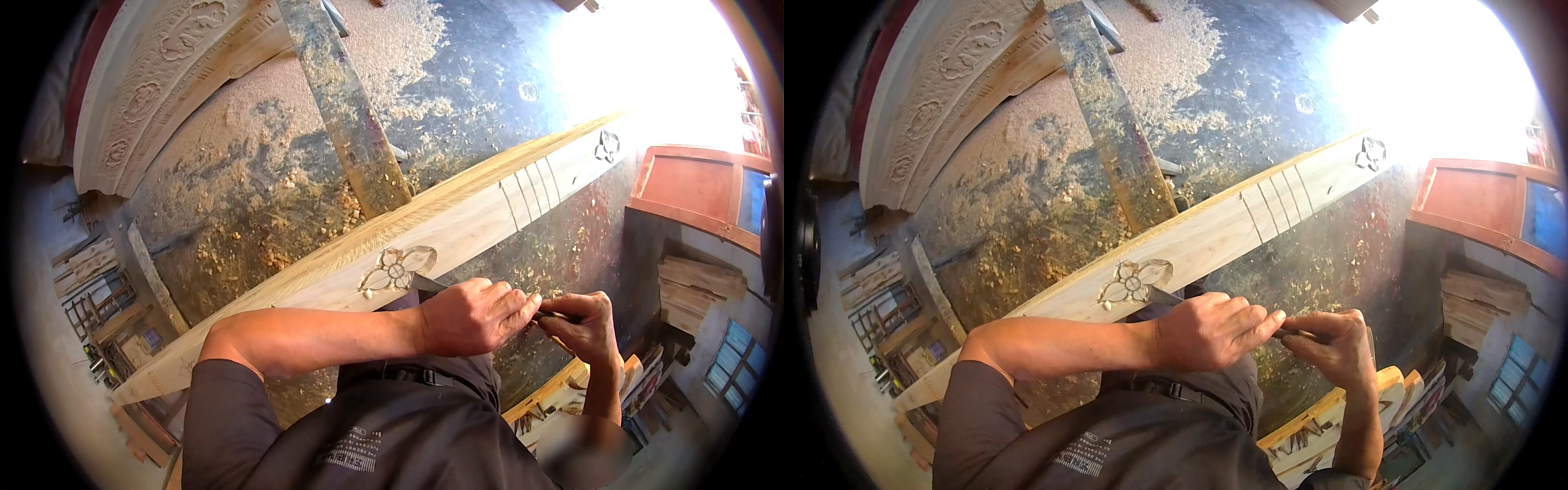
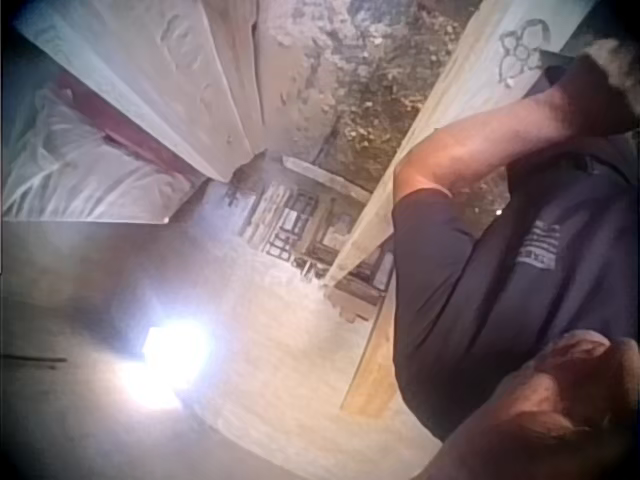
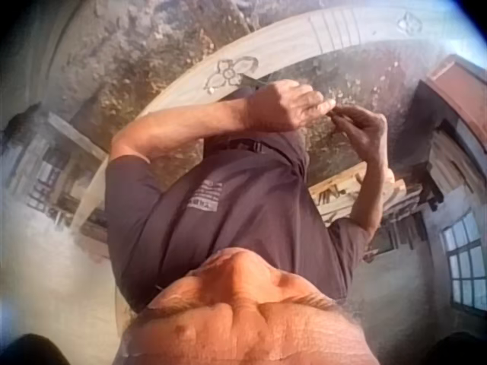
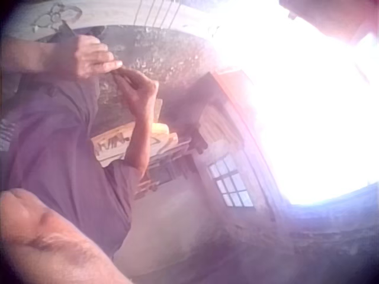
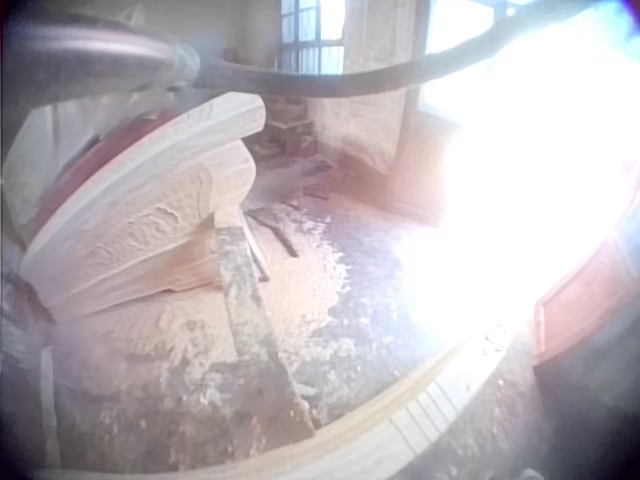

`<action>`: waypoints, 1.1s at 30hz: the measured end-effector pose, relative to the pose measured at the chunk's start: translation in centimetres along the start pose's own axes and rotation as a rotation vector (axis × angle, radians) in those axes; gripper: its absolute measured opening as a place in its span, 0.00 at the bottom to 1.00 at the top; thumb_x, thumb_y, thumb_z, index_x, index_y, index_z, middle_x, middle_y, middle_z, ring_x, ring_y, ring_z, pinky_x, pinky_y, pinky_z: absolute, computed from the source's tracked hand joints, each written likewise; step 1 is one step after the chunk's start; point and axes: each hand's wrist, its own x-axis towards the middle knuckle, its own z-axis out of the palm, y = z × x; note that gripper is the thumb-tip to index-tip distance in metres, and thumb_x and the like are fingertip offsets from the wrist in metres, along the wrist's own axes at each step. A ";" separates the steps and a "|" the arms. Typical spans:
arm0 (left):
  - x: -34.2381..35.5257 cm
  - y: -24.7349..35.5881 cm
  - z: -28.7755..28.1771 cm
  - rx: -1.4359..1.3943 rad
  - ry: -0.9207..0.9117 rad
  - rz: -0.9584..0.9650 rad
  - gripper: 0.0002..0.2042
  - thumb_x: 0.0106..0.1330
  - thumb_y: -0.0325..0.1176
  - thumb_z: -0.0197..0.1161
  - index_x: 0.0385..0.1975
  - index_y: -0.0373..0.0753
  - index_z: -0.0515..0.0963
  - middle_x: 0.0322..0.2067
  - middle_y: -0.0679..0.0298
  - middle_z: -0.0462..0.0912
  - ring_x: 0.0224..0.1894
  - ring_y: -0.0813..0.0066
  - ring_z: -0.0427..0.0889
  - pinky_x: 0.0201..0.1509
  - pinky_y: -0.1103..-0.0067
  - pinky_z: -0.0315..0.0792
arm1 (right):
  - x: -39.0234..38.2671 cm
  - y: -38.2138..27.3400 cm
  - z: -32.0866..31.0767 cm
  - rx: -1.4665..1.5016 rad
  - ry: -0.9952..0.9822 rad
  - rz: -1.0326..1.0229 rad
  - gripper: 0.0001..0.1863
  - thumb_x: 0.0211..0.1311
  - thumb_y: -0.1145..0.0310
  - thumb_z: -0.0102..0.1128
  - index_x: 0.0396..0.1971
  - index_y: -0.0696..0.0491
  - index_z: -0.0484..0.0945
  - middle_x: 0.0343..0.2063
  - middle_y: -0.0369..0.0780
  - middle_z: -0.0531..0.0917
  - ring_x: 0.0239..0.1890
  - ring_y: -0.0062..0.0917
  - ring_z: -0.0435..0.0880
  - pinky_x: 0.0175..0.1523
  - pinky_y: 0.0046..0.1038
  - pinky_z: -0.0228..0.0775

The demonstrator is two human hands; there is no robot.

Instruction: The person carves a decorative floral pattern into a piece of wood using a chisel and a mallet.

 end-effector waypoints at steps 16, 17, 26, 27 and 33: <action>0.0 0.2 -0.1 -0.016 0.007 0.085 0.25 0.73 0.34 0.63 0.67 0.29 0.81 0.47 0.58 0.83 0.39 0.74 0.83 0.38 0.76 0.76 | -1.0 0.3 -0.1 0.046 0.051 -0.113 0.11 0.57 0.80 0.79 0.41 0.63 0.95 0.22 0.41 0.91 0.27 0.15 0.89 0.33 0.21 0.79; 0.0 0.1 -0.1 -0.021 0.008 0.084 0.25 0.73 0.34 0.63 0.67 0.29 0.81 0.46 0.59 0.83 0.39 0.74 0.83 0.38 0.76 0.76 | -1.0 0.3 0.0 0.064 0.052 -0.105 0.11 0.57 0.80 0.79 0.40 0.63 0.94 0.22 0.41 0.91 0.27 0.15 0.89 0.33 0.21 0.79; 0.1 -0.1 -0.1 -0.047 -0.052 0.026 0.25 0.73 0.32 0.64 0.68 0.29 0.79 0.48 0.57 0.84 0.41 0.72 0.85 0.40 0.75 0.79 | 0.6 -0.8 -0.9 0.064 -0.037 0.070 0.09 0.60 0.77 0.76 0.39 0.64 0.94 0.22 0.39 0.90 0.28 0.15 0.89 0.35 0.23 0.80; 0.1 -0.2 -0.1 -0.040 -0.052 0.028 0.25 0.73 0.32 0.64 0.68 0.29 0.79 0.48 0.57 0.84 0.41 0.72 0.85 0.41 0.75 0.80 | 0.6 -1.0 -0.9 0.077 -0.037 0.108 0.09 0.60 0.77 0.76 0.40 0.64 0.94 0.23 0.39 0.90 0.29 0.15 0.89 0.35 0.23 0.81; 0.5 -0.1 0.0 0.037 -0.022 -0.043 0.25 0.74 0.33 0.65 0.69 0.33 0.79 0.49 0.57 0.84 0.41 0.71 0.86 0.44 0.74 0.83 | 2.9 -1.9 -2.4 0.067 -0.146 0.093 0.11 0.59 0.77 0.77 0.42 0.63 0.94 0.26 0.41 0.92 0.30 0.17 0.90 0.36 0.25 0.82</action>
